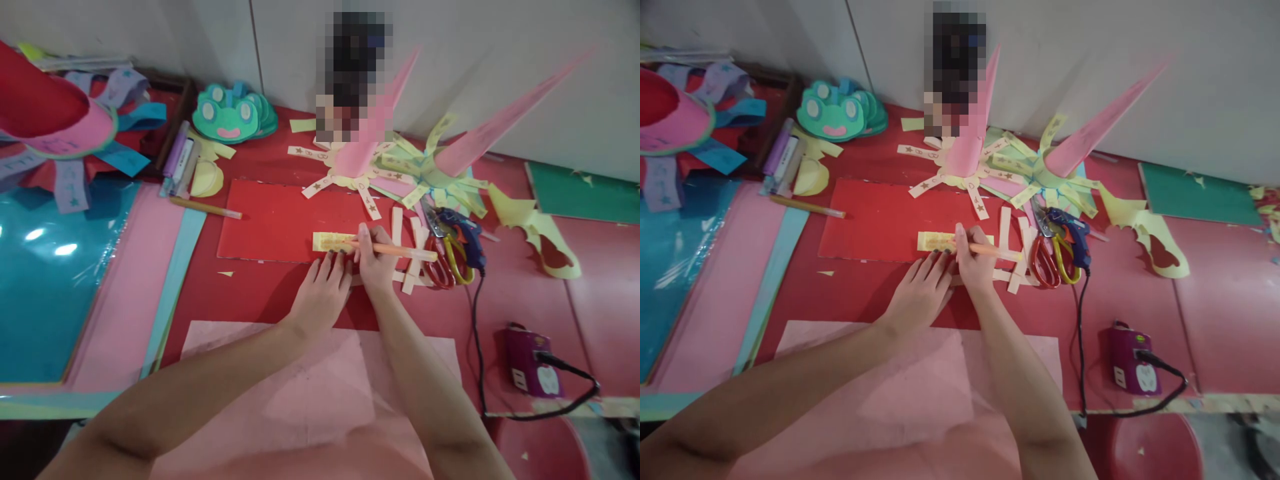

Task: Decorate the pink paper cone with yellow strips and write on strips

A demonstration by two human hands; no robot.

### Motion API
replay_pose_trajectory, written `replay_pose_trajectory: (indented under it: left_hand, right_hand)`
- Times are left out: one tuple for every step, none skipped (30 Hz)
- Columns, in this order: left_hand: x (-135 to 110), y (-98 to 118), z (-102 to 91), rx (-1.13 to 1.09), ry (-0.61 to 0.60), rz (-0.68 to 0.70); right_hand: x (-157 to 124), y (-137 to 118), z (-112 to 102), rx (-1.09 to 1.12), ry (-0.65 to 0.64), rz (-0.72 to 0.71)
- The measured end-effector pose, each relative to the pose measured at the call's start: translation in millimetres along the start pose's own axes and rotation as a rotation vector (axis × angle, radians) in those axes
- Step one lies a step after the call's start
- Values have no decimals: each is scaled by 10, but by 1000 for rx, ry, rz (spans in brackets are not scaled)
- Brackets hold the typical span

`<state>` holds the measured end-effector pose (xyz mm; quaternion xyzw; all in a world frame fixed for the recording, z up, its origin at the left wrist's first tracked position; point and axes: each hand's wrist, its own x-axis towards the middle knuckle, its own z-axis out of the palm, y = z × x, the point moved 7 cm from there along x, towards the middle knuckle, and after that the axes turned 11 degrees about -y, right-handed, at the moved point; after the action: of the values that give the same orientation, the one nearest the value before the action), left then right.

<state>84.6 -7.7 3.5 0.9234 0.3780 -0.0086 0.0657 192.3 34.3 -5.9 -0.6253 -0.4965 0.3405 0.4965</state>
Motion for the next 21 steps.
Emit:
replay_pose_trajectory:
  left_hand:
    - [-4,2,2,8,3,1]
    - [-9,4,6,13,5,1]
    - [-14,5,11,15,4,0]
    - [-18,6,16,18,3,-2]
    - [-22,7,19,22,2,-5]
    - [-25,10,22,26,1,-6]
    - [-26,11,27,28,-2,-8]
    - [-25,12,31,26,-6,-10]
    - [-25,11,36,19,-10,-13]
    - [-23,9,41,11,-12,-16]
    - [-22,7,46,4,-15,-18]
    - [-22,5,51,1,-15,-18]
    - [-21,3,52,3,-14,-19]
    - [-21,1,53,9,-12,-20]
    - [-21,0,51,18,-9,-20]
    - [-20,-1,46,29,-4,-19]
    - [-19,0,39,39,1,-16]
    - [-16,2,31,47,7,-12]
    - [-14,6,25,51,10,-5]
    - [-11,11,21,49,11,2]
    - [-8,13,19,42,10,6]
  right_hand:
    - [-1,12,9,9,-10,9]
    - [0,23,23,19,-27,19]
    - [2,29,38,24,-47,29]
    - [3,29,45,15,-56,34]
    - [3,22,42,-12,-52,36]
    - [2,7,30,-51,-36,34]
    - [0,-10,16,-93,-15,32]
    - [-4,-27,3,-130,6,28]
    - [-7,-44,-7,-156,23,22]
    - [-9,-55,-11,-166,32,17]
    - [-10,-60,-11,-165,36,12]
    - [-9,-58,-11,-158,38,10]
    - [-6,-48,-7,-151,34,14]
    - [-1,-33,-2,-145,27,21]
    - [7,-12,4,-141,18,34]
    - [16,8,9,-141,8,45]
    - [25,23,13,-146,-1,51]
    - [34,32,16,-154,-7,52]
    - [41,36,16,-162,-10,48]
    - [47,37,18,-170,-14,43]
    - [51,38,21,-177,-20,41]
